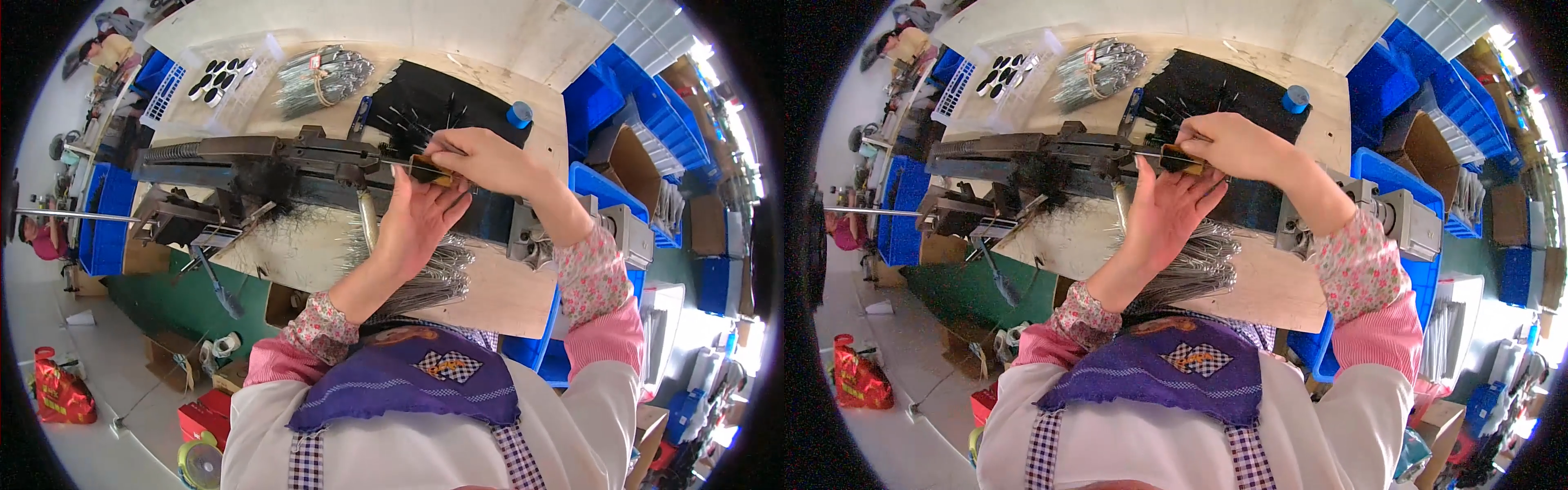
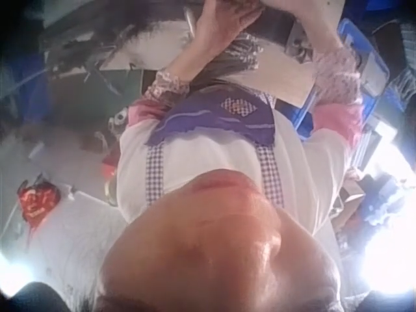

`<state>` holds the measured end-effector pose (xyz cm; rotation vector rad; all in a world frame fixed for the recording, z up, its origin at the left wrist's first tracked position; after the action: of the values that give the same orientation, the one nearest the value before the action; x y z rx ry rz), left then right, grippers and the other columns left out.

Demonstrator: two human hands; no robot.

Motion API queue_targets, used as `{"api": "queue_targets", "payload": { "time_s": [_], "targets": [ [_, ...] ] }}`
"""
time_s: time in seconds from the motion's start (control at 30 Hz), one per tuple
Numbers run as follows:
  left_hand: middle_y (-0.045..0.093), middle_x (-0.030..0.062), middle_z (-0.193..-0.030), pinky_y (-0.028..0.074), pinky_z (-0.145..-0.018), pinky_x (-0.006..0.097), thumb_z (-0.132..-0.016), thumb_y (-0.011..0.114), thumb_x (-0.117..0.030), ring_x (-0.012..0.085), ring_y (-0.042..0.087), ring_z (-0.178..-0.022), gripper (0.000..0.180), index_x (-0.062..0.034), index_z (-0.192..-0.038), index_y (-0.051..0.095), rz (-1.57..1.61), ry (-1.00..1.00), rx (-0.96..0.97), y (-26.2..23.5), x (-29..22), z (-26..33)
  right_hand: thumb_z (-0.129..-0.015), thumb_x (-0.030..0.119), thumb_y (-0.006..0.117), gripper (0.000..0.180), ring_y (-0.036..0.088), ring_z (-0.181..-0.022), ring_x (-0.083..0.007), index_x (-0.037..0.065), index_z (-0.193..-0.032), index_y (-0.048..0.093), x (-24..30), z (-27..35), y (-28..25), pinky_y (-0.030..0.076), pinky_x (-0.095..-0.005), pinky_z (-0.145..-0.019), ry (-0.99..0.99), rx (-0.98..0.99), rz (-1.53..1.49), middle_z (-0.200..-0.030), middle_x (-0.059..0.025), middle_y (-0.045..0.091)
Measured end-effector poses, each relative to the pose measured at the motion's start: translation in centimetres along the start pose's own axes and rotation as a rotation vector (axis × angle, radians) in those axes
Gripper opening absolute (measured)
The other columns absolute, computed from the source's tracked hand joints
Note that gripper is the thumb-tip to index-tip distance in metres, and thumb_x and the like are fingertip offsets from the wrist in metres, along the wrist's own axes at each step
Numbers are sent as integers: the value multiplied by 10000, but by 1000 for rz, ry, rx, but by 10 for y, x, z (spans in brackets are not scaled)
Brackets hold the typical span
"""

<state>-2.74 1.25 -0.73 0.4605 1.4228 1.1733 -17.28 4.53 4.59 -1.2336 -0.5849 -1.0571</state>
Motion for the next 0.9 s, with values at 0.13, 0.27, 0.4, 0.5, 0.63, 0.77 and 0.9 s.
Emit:
{"api": "queue_targets", "payload": {
  "time_s": [0.13, 0.27, 0.4, 0.5, 0.63, 0.77, 0.9],
  "targets": [
    [492, 126, -1310, 268, -1140, 412, -940, 287, -652, 262, 379, -1321, 756, -12, -1324, 408, 186, 5, 42, -3, -1, 1, -858, 222, 624, 365, 524, -893, -287, 44, -1178, 623, 10, 22, -13, 492, -374, -779, -236, -375, 628, -1095, -140, 592],
    [501, 113, -1310, 280, -1131, 406, -935, 284, -664, 259, 389, -1312, 776, 6, -1297, 435, 272, -31, 65, -4, 0, 2, -833, 124, 603, 415, 509, -956, -298, -24, -1218, 561, 22, 55, 16, 455, -372, -811, -421, -549, 1104, -1003, -163, 510],
    [475, 129, -1341, 283, -1121, 413, -923, 273, -687, 270, 385, -1318, 823, 29, -1298, 430, 344, -45, 95, -6, -1, 3, -761, 19, 607, 374, 546, -920, -286, -6, -1134, 611, 22, 52, 48, 452, -382, -822, -467, -564, 656, -986, -141, 571],
    [458, 152, -1355, 279, -1122, 418, -922, 266, -690, 277, 385, -1318, 838, 33, -1321, 401, 345, -45, 50, -6, -2, 3, -755, 31, 647, 126, 633, -711, -254, 27, -873, 691, 15, 43, 19, 478, -359, -782, -301, -690, 181, -731, -95, 624],
    [494, 157, -1287, 268, -1139, 408, -937, 269, -668, 258, 429, -1271, 799, 37, -1285, 412, 349, -26, 43, 2, -7, 6, -748, 69, 677, 102, 644, -658, -264, 40, -844, 696, 4, 22, 14, 503, -356, -664, -369, -590, 267, -749, -98, 643],
    [477, 159, -1323, 288, -1131, 397, -942, 277, -658, 260, 460, -1246, 787, 37, -1285, 412, 230, 35, 15, -17, -28, 8, -763, 98, 668, 97, 634, -706, -263, 76, -849, 707, 20, 4, 20, 463, -357, -720, -388, -469, 299, -762, -70, 642],
    [512, 132, -1274, 328, -1103, 388, -958, 286, -627, 243, 487, -1208, 738, 32, -1252, 442, 231, 46, -51, -14, -27, 11, -777, 130, 656, 85, 612, -745, -233, 95, -836, 706, 14, 12, 15, 399, -352, -817, -347, -445, 398, -760, -43, 632]
  ]
}}
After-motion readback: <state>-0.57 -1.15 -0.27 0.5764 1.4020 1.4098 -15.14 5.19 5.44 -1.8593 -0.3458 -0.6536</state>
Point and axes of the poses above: each hand's wrist, its own z-axis away from the middle knuckle, its own y-axis out of the palm, x = y × z, the point moved 2 cm from there along -z, towards the middle knuckle
